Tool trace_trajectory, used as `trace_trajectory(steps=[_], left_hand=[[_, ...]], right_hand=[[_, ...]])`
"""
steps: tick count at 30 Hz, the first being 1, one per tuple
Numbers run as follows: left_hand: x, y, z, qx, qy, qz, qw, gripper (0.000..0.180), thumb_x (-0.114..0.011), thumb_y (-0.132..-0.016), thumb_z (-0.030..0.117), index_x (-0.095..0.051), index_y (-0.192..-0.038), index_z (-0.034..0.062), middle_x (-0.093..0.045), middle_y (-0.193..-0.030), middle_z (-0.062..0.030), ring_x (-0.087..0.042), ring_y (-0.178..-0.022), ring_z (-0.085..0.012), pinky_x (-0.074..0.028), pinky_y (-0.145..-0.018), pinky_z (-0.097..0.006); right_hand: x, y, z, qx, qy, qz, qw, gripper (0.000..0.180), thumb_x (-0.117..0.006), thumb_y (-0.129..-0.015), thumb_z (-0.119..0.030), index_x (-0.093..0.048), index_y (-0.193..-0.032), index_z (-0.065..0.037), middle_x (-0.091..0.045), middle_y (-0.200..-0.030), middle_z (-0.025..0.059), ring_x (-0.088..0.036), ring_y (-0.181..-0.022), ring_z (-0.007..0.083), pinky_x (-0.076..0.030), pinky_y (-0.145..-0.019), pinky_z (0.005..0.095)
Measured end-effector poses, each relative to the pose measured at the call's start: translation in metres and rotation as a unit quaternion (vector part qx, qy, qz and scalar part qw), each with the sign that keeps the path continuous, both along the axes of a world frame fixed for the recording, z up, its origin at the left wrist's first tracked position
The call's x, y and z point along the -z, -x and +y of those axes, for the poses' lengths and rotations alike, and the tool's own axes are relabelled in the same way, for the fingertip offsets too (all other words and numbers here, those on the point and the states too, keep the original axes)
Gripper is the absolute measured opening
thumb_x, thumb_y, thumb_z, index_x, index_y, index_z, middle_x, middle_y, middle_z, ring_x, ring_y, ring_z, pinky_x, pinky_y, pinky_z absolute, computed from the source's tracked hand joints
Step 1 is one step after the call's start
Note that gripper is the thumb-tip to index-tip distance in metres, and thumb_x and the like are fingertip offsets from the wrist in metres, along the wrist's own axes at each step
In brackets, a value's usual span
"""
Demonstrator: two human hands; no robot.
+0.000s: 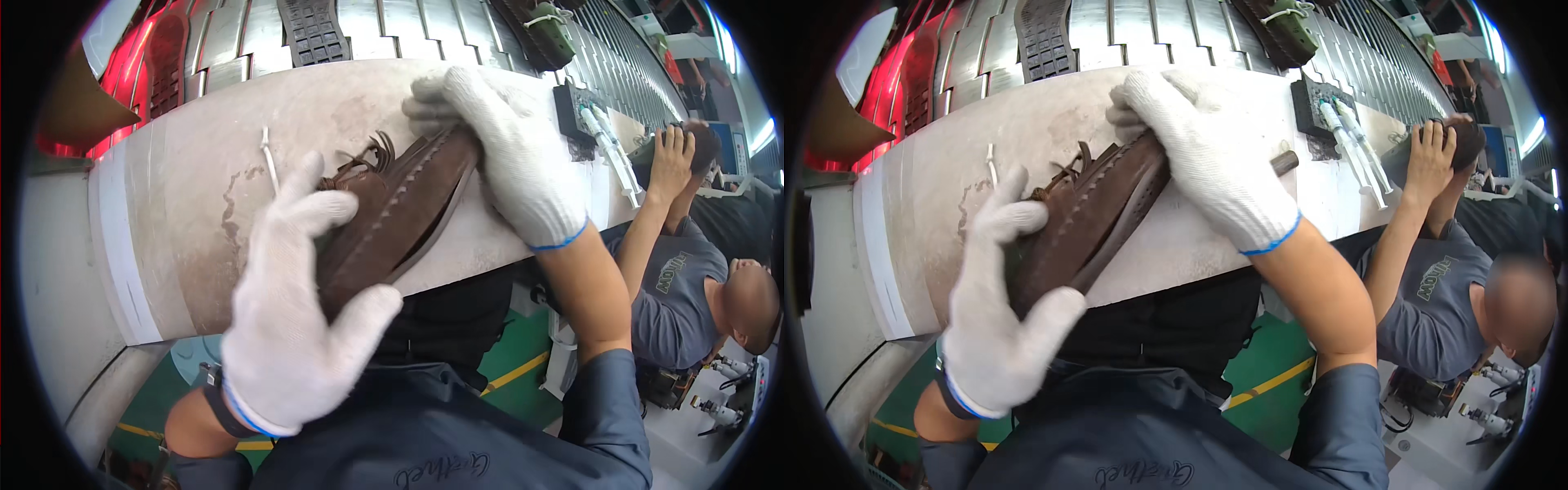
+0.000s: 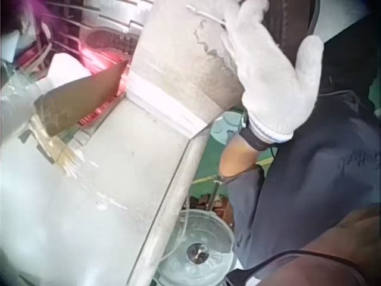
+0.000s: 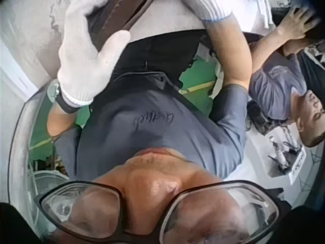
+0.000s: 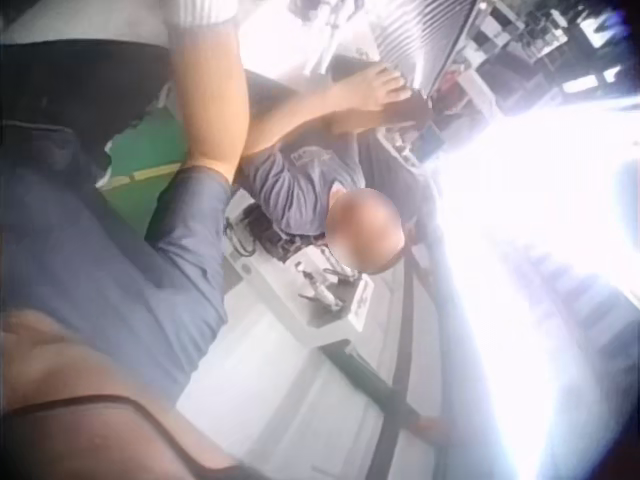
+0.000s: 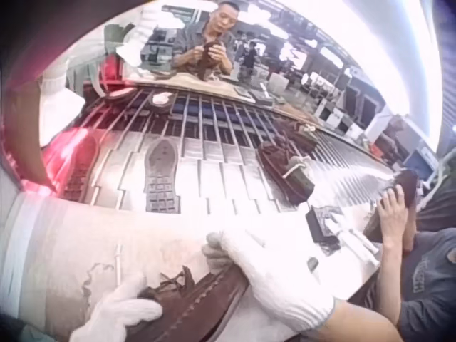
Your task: The person holds a shoe and uses a hammer to tap the edges of the sole and upper, rotating the object to process the entire circumference. They then place the finished shoe onto a moving conveyor belt and pick up another shoe to repeat the hammering process.
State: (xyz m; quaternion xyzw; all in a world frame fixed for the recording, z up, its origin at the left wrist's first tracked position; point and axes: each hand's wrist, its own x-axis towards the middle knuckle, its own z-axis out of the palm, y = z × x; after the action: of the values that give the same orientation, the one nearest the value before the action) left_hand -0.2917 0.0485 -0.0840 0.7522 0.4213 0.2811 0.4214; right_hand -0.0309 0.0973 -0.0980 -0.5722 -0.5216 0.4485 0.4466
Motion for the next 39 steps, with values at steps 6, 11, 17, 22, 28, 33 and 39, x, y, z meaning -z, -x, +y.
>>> trace_trajectory(steps=[6,11,17,22,28,33,39], left_hand=[[0.007,-0.008,-0.002,0.114,-0.101,0.079,0.985,0.111,-0.096,-0.070,0.021,-0.041,-0.162,-0.0079,-0.045,-0.163,-0.0365,-0.046,-0.153,-0.0522,-0.036,-0.127,-0.055],[0.024,-0.004,-0.001,0.105,-0.098,0.025,0.989,0.110,-0.095,-0.071,0.023,-0.041,-0.161,-0.0096,-0.047,-0.162,-0.0353,-0.048,-0.152,-0.0487,-0.035,-0.128,-0.054],[0.027,-0.002,0.001,0.117,-0.098,0.005,0.988,0.107,-0.093,-0.074,0.022,-0.040,-0.162,-0.0100,-0.048,-0.162,-0.0335,-0.048,-0.152,-0.0479,-0.035,-0.128,-0.054],[0.033,0.002,-0.001,0.108,-0.100,-0.010,0.989,0.108,-0.092,-0.074,0.021,-0.039,-0.162,-0.0108,-0.049,-0.161,-0.0327,-0.049,-0.152,-0.0463,-0.037,-0.128,-0.052],[0.038,0.004,-0.004,0.096,-0.126,-0.014,0.987,0.107,-0.092,-0.075,0.021,-0.040,-0.162,-0.0101,-0.050,-0.162,-0.0309,-0.051,-0.151,-0.0423,-0.040,-0.126,-0.048],[0.038,0.006,-0.003,0.090,-0.117,-0.014,0.989,0.107,-0.092,-0.074,0.021,-0.041,-0.163,-0.0093,-0.051,-0.161,-0.0294,-0.053,-0.149,-0.0407,-0.042,-0.125,-0.047],[0.041,0.006,0.000,0.108,-0.125,-0.029,0.986,0.107,-0.092,-0.075,0.022,-0.039,-0.163,-0.0099,-0.051,-0.161,-0.0285,-0.053,-0.149,-0.0392,-0.042,-0.125,-0.047]], right_hand=[[0.012,0.013,0.019,0.074,0.041,0.102,0.991,0.056,-0.071,-0.104,-0.045,-0.074,-0.119,0.009,-0.077,-0.102,0.0153,-0.076,-0.097,0.0228,-0.059,-0.088,0.0338],[-0.045,0.034,0.019,0.006,0.144,-0.214,0.966,0.069,-0.082,-0.093,-0.051,-0.069,-0.126,0.009,-0.078,-0.106,0.0202,-0.075,-0.100,0.0255,-0.058,-0.092,0.0381],[-0.041,0.029,-0.006,-0.041,0.002,-0.099,0.994,0.045,-0.081,-0.096,-0.041,-0.079,-0.103,0.003,-0.079,-0.090,0.0124,-0.074,-0.086,0.0176,-0.058,-0.078,0.0344],[-0.010,0.048,0.001,0.116,-0.131,-0.223,0.959,0.037,-0.080,-0.100,-0.033,-0.077,-0.101,0.003,-0.078,-0.089,0.0109,-0.072,-0.082,0.0162,-0.057,-0.077,0.0331],[0.001,0.033,-0.031,0.090,0.045,0.051,0.994,0.052,-0.077,-0.104,-0.030,-0.067,-0.137,0.009,-0.074,-0.124,0.0116,-0.066,-0.111,0.0145,-0.052,-0.100,0.0311],[0.007,0.040,-0.049,0.030,-0.027,0.075,0.996,0.071,-0.078,-0.103,-0.026,-0.045,-0.155,0.009,-0.061,-0.137,0.0154,-0.059,-0.129,0.0220,-0.048,-0.114,0.0387],[0.044,0.043,-0.052,0.092,-0.128,0.014,0.987,0.068,-0.080,-0.102,-0.026,-0.050,-0.154,0.007,-0.062,-0.140,0.0166,-0.060,-0.129,0.0239,-0.047,-0.114,0.0404]])
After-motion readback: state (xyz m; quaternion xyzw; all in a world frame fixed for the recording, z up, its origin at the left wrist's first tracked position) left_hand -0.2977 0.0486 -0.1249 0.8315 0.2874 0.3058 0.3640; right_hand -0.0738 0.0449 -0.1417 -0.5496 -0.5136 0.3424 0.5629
